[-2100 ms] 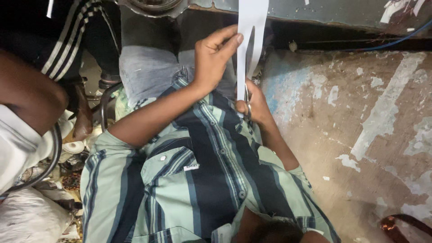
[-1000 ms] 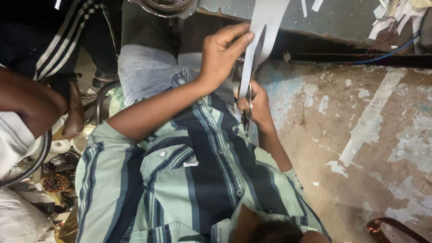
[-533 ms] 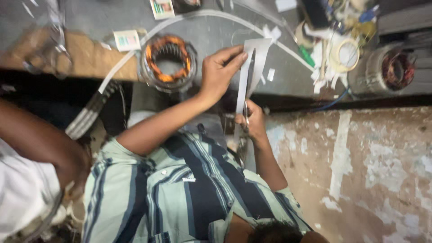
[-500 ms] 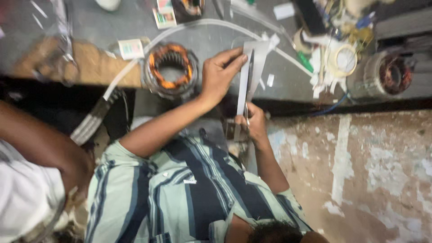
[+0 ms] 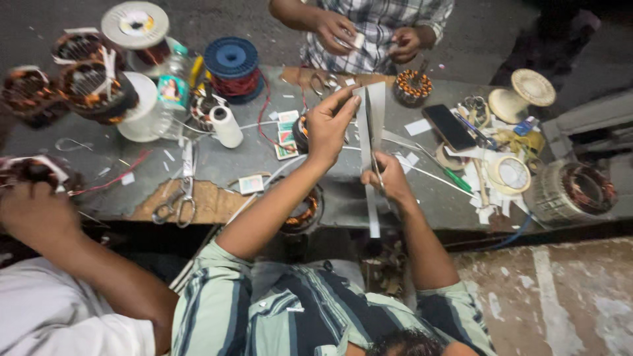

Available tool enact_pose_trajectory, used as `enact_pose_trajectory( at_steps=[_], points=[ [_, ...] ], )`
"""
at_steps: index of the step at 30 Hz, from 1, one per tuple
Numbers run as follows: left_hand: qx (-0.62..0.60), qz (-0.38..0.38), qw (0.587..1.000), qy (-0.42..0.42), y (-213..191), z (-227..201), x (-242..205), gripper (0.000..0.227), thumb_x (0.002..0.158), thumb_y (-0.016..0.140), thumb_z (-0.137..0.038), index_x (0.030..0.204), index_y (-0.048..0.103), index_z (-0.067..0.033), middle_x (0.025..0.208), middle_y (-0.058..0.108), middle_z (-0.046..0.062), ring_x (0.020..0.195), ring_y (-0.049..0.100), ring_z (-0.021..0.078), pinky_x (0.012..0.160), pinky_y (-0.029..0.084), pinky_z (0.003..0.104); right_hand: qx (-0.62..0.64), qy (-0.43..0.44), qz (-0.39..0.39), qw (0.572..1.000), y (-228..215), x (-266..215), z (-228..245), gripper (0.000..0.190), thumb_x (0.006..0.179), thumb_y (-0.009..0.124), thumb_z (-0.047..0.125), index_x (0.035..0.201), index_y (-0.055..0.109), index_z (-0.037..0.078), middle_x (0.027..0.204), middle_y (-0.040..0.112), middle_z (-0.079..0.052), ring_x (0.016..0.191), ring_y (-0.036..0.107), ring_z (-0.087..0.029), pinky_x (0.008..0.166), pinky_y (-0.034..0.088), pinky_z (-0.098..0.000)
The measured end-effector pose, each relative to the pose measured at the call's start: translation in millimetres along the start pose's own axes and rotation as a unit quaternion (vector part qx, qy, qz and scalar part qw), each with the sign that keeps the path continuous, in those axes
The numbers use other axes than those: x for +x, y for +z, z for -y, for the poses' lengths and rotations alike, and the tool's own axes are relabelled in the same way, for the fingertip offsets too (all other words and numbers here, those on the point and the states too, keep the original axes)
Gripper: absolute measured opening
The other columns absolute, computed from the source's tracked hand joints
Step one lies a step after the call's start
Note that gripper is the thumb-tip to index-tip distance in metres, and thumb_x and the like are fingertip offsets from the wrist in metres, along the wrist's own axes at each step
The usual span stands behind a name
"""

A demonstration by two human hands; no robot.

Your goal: The person winds copper wire around a motor stator, using a thin tool to push the wire into slots. They cut a strip of white paper and insert it into the stator as insulation, then continue winding the wire.

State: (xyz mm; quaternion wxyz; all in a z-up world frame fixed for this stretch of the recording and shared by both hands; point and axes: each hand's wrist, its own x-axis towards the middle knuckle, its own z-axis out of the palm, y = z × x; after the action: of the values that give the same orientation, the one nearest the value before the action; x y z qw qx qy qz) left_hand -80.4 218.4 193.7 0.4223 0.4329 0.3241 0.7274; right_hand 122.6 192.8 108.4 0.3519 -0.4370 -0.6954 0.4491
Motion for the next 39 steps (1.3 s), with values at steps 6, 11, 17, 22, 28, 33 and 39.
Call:
enact_pose_trajectory(
  at_steps=[6, 11, 17, 22, 28, 33, 39],
  points=[
    [0.026, 0.013, 0.999, -0.034, -21.4, 1.3, 31.7, 0.029, 0.098, 0.069, -0.008, 0.126, 0.074, 0.0007, 0.104, 0.075, 0.0, 0.084, 0.063, 0.0041, 0.073, 0.054, 0.02, -0.032, 0.047, -0.016, 0.998, -6.1, 26.5, 5.9, 0.015, 0.082, 0.077, 0.016, 0.089, 0.068, 0.006, 0.075, 0.065, 0.005, 0.069, 0.059, -0.008, 0.063, 0.047, -0.0252],
    [-0.024, 0.14, 0.986, -0.089, -45.2, -5.2, 42.9, 0.047, 0.095, 0.07, 0.0, 0.14, 0.057, -0.0004, 0.098, 0.07, 0.002, 0.084, 0.065, 0.0058, 0.072, 0.058, 0.023, -0.081, 0.024, 0.035, 0.996, -29.1, 10.7, 10.8, 0.025, 0.075, 0.08, 0.018, 0.092, 0.065, 0.007, 0.077, 0.061, 0.004, 0.071, 0.057, -0.008, 0.063, 0.048, -0.0256],
    [0.029, 0.205, 0.975, -0.084, -57.1, -14.7, 39.6, 0.045, 0.096, 0.071, 0.001, 0.134, 0.046, -0.0029, 0.095, 0.068, 0.003, 0.082, 0.062, 0.0059, 0.071, 0.052, 0.021, -0.153, 0.039, 0.072, 0.985, -45.9, -0.1, 17.1, 0.021, 0.068, 0.079, 0.012, 0.083, 0.067, 0.005, 0.071, 0.067, 0.0, 0.069, 0.06, -0.008, 0.061, 0.048, -0.0268],
    [0.032, 0.226, 0.97, -0.085, -63.1, -40.5, 30.3, 0.046, 0.097, 0.071, 0.001, 0.135, 0.046, -0.0047, 0.097, 0.066, 0.002, 0.082, 0.061, 0.006, 0.068, 0.051, 0.021, -0.142, 0.1, 0.06, 0.983, -48.5, -14.2, 24.5, 0.018, 0.073, 0.082, 0.014, 0.079, 0.07, 0.001, 0.07, 0.069, -0.005, 0.069, 0.06, -0.012, 0.06, 0.047, -0.0294],
    [0.114, 0.307, 0.945, 0.004, -82.7, -93.4, 11.4, 0.025, 0.105, 0.069, -0.003, 0.13, 0.07, -0.0036, 0.113, 0.073, 0.003, 0.101, 0.068, 0.008, 0.088, 0.057, 0.025, -0.244, 0.189, 0.069, 0.949, -38.7, -42.0, 35.9, 0.034, 0.08, 0.085, 0.025, 0.104, 0.073, 0.003, 0.084, 0.073, -0.011, 0.075, 0.066, -0.019, 0.068, 0.052, -0.0363],
    [0.095, 0.359, 0.928, -0.012, -85.6, -124.5, -22.2, 0.017, 0.105, 0.069, -0.008, 0.12, 0.073, -0.0023, 0.114, 0.077, 0.004, 0.106, 0.074, 0.0084, 0.094, 0.062, 0.026, -0.207, 0.006, -0.071, 0.976, -4.4, -67.7, 104.4, 0.031, 0.105, 0.068, 0.015, 0.132, 0.072, 0.002, 0.127, 0.074, -0.016, 0.113, 0.07, -0.022, 0.099, 0.055, -0.0345],
    [0.123, 0.28, 0.951, -0.033, -102.9, -97.2, -45.1, 0.024, 0.106, 0.071, -0.013, 0.127, 0.069, -0.0029, 0.123, 0.075, 0.012, 0.114, 0.075, 0.0226, 0.101, 0.061, 0.033, -0.02, -0.049, -0.032, 0.998, 59.4, -58.5, 120.2, 0.024, 0.105, 0.071, 0.003, 0.127, 0.072, -0.004, 0.114, 0.077, -0.019, 0.093, 0.075, -0.025, 0.089, 0.061, -0.0389]
  ],
)
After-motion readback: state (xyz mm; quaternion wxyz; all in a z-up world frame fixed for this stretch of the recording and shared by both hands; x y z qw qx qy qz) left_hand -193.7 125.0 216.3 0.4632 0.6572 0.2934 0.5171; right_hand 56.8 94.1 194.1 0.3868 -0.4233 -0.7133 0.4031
